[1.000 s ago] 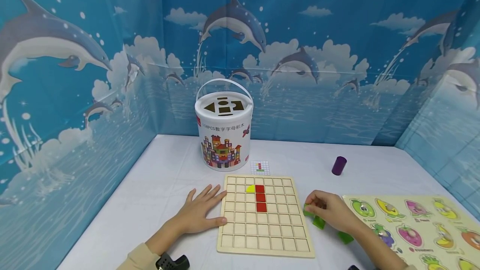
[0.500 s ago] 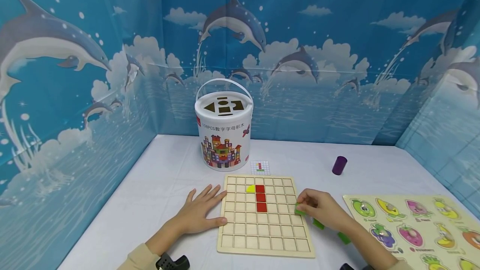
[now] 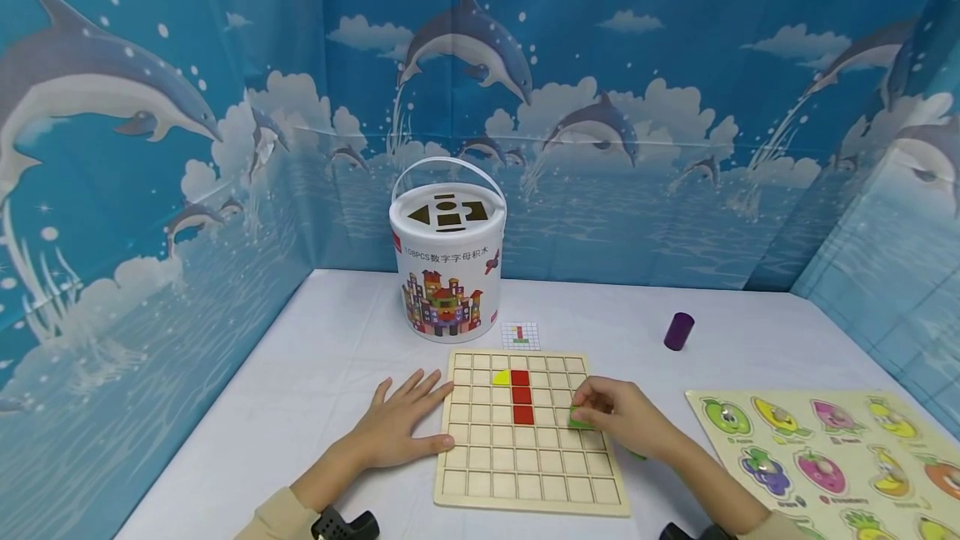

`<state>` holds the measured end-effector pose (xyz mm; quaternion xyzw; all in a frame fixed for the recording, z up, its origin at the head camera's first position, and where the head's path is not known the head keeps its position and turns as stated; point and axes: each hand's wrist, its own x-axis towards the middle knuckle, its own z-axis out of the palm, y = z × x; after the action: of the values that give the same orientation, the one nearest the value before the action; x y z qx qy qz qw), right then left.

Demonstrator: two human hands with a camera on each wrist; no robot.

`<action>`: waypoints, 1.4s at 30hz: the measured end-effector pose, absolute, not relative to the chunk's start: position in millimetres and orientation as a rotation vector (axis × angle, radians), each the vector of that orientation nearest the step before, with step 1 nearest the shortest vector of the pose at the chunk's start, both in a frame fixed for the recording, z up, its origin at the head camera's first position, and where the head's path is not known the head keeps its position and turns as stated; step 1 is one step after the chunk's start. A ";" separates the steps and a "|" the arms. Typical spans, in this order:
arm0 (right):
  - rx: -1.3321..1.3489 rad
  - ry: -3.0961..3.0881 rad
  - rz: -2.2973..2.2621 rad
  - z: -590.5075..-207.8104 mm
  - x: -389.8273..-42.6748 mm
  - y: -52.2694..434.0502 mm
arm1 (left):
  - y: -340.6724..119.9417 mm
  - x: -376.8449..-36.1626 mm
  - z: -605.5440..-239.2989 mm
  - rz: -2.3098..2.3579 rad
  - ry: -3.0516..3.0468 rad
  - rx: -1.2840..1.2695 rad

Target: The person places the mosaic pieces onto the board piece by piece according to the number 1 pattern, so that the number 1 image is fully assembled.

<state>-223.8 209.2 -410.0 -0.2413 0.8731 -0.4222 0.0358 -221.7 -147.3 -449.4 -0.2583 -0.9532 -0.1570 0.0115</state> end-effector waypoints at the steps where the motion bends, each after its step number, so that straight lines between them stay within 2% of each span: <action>1: -0.745 2.681 -1.296 -410.1 -223.9 207.5 | -147.4 -221.8 -449.6 -0.488 -2.977 -0.805; 42: -0.972 2.518 -1.270 -409.2 -225.2 130.3 | -146.5 -221.4 -445.2 -0.494 -3.010 -0.799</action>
<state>-225.2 130.3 -409.2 -0.3249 0.8415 -0.4244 0.0791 -221.4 -146.5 -445.2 -0.2533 -0.9546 -0.1565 -0.0058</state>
